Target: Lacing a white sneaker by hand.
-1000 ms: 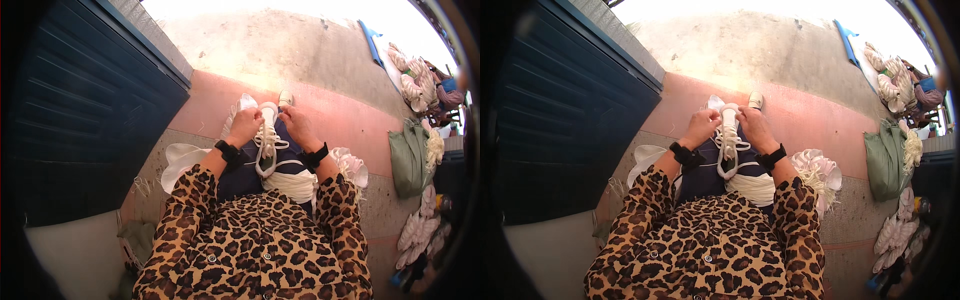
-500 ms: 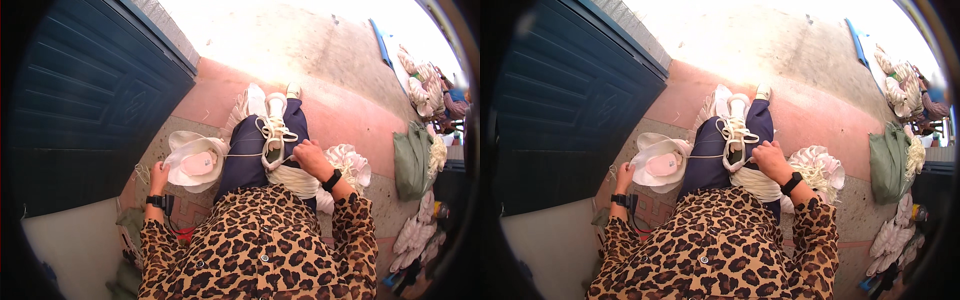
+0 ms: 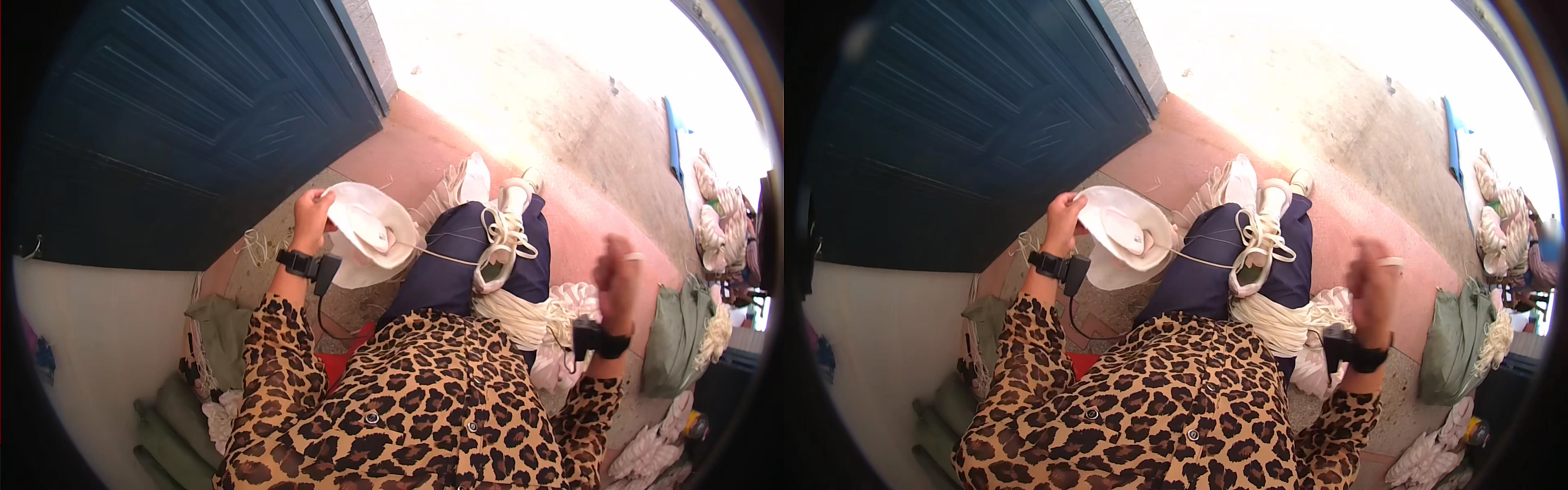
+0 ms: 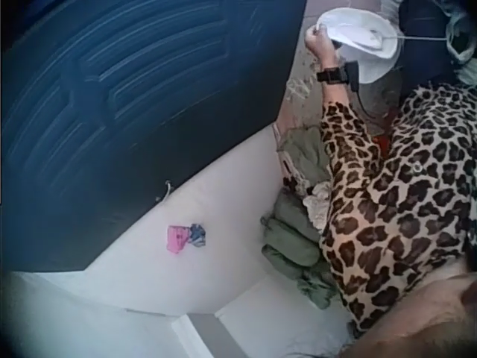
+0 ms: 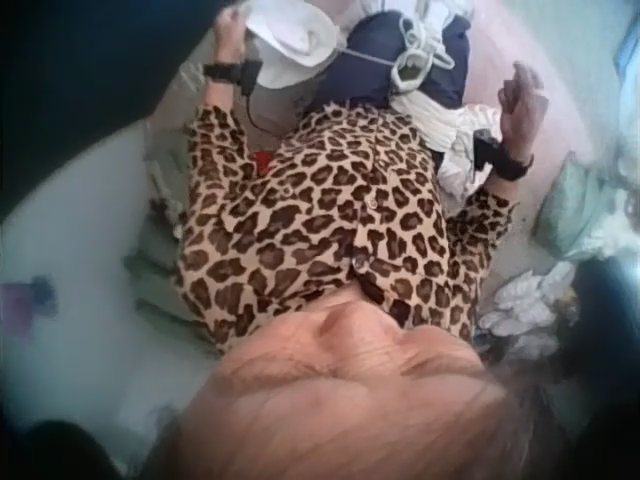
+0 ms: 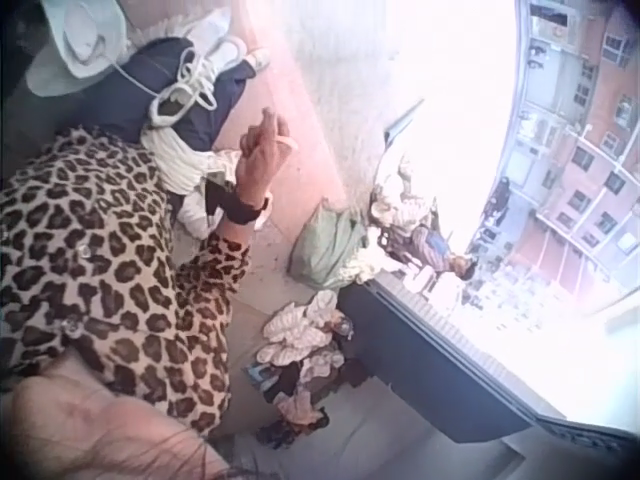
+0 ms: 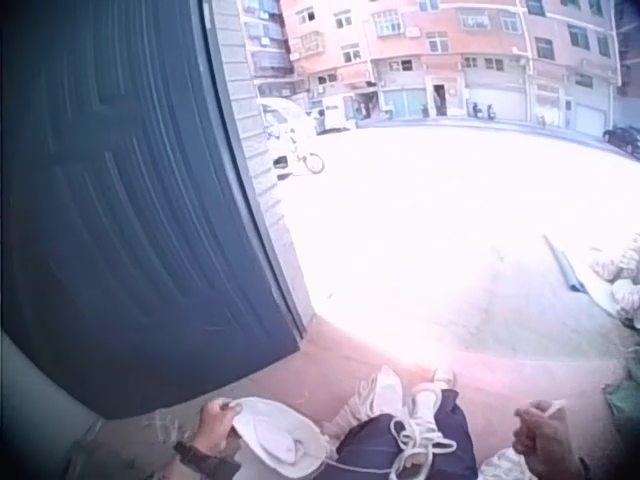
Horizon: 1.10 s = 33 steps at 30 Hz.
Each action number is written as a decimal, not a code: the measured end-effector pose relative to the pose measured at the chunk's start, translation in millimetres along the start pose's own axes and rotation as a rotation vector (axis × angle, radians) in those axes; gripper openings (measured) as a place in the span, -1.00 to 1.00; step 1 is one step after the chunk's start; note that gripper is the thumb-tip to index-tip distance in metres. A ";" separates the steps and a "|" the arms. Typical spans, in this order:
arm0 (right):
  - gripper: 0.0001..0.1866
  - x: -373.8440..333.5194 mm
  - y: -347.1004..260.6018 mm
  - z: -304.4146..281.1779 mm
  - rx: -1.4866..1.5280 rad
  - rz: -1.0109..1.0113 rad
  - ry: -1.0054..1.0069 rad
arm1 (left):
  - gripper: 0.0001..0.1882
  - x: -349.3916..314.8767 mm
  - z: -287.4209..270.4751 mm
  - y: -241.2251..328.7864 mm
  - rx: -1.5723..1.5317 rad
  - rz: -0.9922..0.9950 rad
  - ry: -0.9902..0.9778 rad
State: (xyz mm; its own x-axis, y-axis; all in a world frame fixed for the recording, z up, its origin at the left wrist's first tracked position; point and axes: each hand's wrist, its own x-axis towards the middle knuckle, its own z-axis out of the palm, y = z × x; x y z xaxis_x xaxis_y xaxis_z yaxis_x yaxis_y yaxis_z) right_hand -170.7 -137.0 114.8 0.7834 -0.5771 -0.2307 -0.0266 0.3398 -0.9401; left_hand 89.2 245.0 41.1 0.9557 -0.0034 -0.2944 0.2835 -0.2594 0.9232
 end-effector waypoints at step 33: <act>-0.81 30.0 129.2 65.0 0.525 0.419 -0.389 | -0.78 20.5 100.7 12.4 0.408 0.362 -0.508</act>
State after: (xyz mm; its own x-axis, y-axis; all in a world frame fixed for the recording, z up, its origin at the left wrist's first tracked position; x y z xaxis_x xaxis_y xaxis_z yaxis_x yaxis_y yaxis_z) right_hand -110.3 -62.2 2.7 0.9372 -0.0531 -0.3448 -0.1475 0.8354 -0.5295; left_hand 104.2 144.5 21.7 0.8011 -0.5771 -0.1588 -0.1882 -0.4948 0.8484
